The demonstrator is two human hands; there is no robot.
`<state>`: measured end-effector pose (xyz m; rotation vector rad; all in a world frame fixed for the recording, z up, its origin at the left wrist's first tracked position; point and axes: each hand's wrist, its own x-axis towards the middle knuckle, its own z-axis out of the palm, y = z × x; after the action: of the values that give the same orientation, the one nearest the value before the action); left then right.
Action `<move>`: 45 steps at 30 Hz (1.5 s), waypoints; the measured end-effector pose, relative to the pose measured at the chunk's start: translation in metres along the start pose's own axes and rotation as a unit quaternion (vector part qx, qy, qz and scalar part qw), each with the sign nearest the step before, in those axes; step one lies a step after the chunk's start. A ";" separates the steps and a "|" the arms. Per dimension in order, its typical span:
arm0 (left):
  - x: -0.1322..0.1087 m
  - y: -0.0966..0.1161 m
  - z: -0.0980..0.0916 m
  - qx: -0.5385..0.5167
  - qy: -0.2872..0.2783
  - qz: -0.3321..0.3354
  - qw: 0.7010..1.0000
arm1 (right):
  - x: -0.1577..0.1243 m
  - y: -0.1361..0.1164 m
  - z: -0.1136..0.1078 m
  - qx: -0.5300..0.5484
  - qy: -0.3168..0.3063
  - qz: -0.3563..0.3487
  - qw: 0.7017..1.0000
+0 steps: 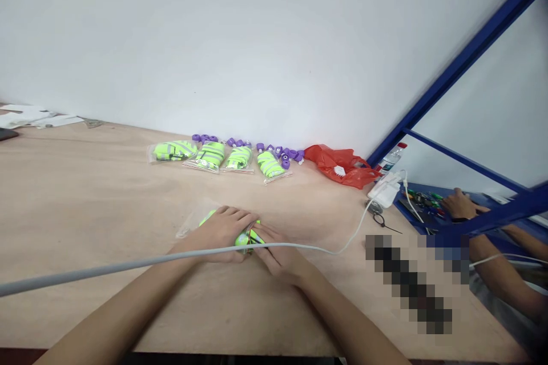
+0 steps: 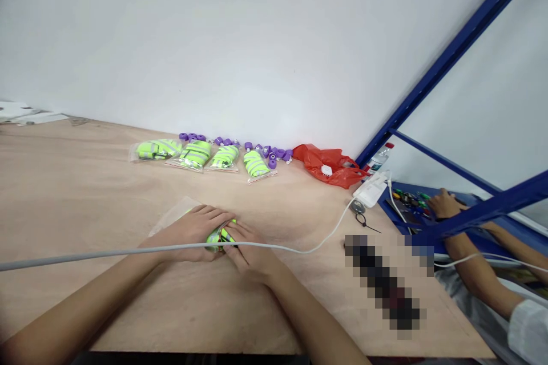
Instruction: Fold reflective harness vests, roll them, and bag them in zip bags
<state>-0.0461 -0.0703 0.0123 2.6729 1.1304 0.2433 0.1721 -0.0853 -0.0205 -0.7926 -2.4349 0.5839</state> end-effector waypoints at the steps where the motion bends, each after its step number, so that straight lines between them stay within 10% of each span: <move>1: 0.000 0.000 0.000 -0.003 0.001 0.003 1.000 | 0.000 0.001 0.002 -0.026 0.002 -0.010 1.000; 12: 0.004 0.008 0.008 0.001 0.012 0.023 1.000 | 0.000 0.014 0.028 -0.285 0.019 -0.088 0.954; 27: 0.005 -0.008 0.015 -0.033 0.033 0.054 0.997 | -0.005 -0.007 -0.004 -0.040 -0.076 -0.003 0.996; 45: 0.004 -0.011 0.009 -0.074 0.031 0.074 0.994 | -0.010 0.015 0.020 -0.077 0.076 -0.047 0.993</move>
<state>-0.0485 -0.0614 0.0013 2.6354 0.8930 0.4201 0.1737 -0.0859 -0.0473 -0.7508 -2.3820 0.2915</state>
